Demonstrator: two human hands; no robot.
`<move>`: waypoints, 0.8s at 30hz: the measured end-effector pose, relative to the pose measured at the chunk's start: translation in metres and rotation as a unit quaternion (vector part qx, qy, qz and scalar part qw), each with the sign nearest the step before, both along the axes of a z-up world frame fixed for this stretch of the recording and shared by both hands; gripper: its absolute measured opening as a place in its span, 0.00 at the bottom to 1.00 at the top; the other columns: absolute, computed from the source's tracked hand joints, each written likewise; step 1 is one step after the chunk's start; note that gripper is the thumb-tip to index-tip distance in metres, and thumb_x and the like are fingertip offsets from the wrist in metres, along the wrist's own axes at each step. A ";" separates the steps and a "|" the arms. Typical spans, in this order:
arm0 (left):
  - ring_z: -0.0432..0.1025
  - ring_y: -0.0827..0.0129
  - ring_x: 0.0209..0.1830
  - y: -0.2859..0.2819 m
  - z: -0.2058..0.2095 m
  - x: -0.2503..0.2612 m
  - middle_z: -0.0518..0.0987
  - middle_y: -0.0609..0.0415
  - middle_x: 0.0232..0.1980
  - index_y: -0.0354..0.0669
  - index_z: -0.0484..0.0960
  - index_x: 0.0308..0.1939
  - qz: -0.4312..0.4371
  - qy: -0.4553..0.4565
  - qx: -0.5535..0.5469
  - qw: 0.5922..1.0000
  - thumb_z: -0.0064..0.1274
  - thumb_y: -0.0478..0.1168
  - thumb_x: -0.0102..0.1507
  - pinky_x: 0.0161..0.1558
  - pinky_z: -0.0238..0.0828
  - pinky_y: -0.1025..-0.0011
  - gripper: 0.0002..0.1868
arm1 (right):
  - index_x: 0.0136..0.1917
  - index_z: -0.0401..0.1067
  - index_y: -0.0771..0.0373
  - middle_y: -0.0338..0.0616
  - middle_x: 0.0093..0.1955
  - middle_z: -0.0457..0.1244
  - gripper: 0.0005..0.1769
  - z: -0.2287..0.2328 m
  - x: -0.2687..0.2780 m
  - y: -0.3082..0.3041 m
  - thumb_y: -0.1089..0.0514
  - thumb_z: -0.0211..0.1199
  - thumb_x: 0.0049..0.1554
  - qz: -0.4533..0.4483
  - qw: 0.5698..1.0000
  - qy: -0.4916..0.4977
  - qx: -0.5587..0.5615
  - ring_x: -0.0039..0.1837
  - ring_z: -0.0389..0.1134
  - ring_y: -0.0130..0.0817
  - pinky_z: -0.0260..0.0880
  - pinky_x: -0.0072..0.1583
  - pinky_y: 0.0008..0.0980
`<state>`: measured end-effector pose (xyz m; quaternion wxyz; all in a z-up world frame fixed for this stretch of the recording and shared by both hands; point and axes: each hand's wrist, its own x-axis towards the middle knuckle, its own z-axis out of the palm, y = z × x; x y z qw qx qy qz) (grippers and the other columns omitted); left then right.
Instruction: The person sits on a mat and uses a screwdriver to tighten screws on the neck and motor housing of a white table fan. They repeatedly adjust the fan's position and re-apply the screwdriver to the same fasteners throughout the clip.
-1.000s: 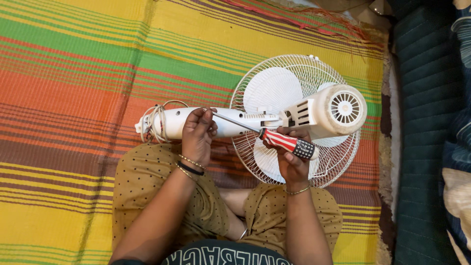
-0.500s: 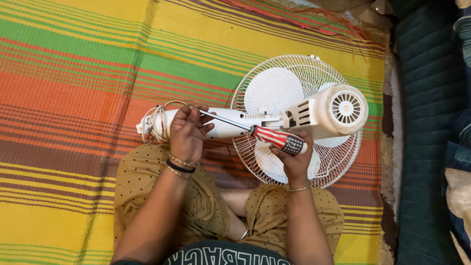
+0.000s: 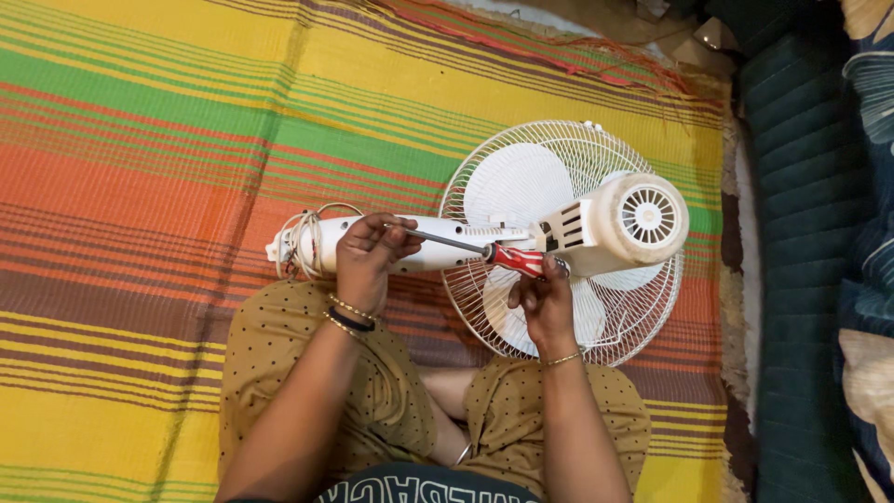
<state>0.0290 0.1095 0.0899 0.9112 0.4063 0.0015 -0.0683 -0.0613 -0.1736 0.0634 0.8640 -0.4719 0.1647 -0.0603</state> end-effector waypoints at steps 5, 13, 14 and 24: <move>0.80 0.66 0.48 -0.009 0.002 0.006 0.83 0.53 0.54 0.44 0.80 0.54 0.021 0.060 -0.025 0.998 0.56 0.41 0.68 0.44 0.78 0.69 0.12 | 0.55 0.74 0.66 0.42 0.41 0.68 0.21 0.006 0.010 0.009 0.45 0.62 0.64 0.023 0.998 -0.043 0.038 0.42 0.68 0.31 0.72 0.46 0.38; 0.78 0.70 0.53 -0.007 -0.019 0.015 0.81 0.56 0.61 0.48 0.77 0.61 0.025 0.071 -0.041 0.996 0.52 0.45 0.68 0.43 0.75 0.71 0.17 | 0.67 0.64 0.66 0.50 0.55 0.68 0.28 0.043 0.001 0.017 0.50 0.67 0.61 0.017 0.969 -0.163 -0.184 0.50 0.72 0.37 0.76 0.53 0.37; 0.78 0.68 0.53 -0.006 -0.024 0.017 0.81 0.55 0.60 0.47 0.76 0.60 0.027 0.062 -0.052 0.996 0.51 0.45 0.69 0.45 0.76 0.70 0.17 | 0.67 0.63 0.67 0.51 0.56 0.68 0.30 0.046 0.000 0.018 0.52 0.70 0.59 0.031 0.968 -0.168 -0.183 0.51 0.72 0.38 0.76 0.54 0.37; 0.80 0.76 0.48 -0.057 -0.053 -0.028 0.85 0.58 0.50 0.41 0.80 0.56 -0.396 0.060 0.178 0.899 0.49 0.49 0.67 0.49 0.79 0.65 0.19 | 0.63 0.65 0.68 0.55 0.60 0.67 0.28 0.097 -0.036 0.043 0.59 0.74 0.55 -0.044 0.959 -0.254 -0.115 0.56 0.72 0.38 0.78 0.54 0.36</move>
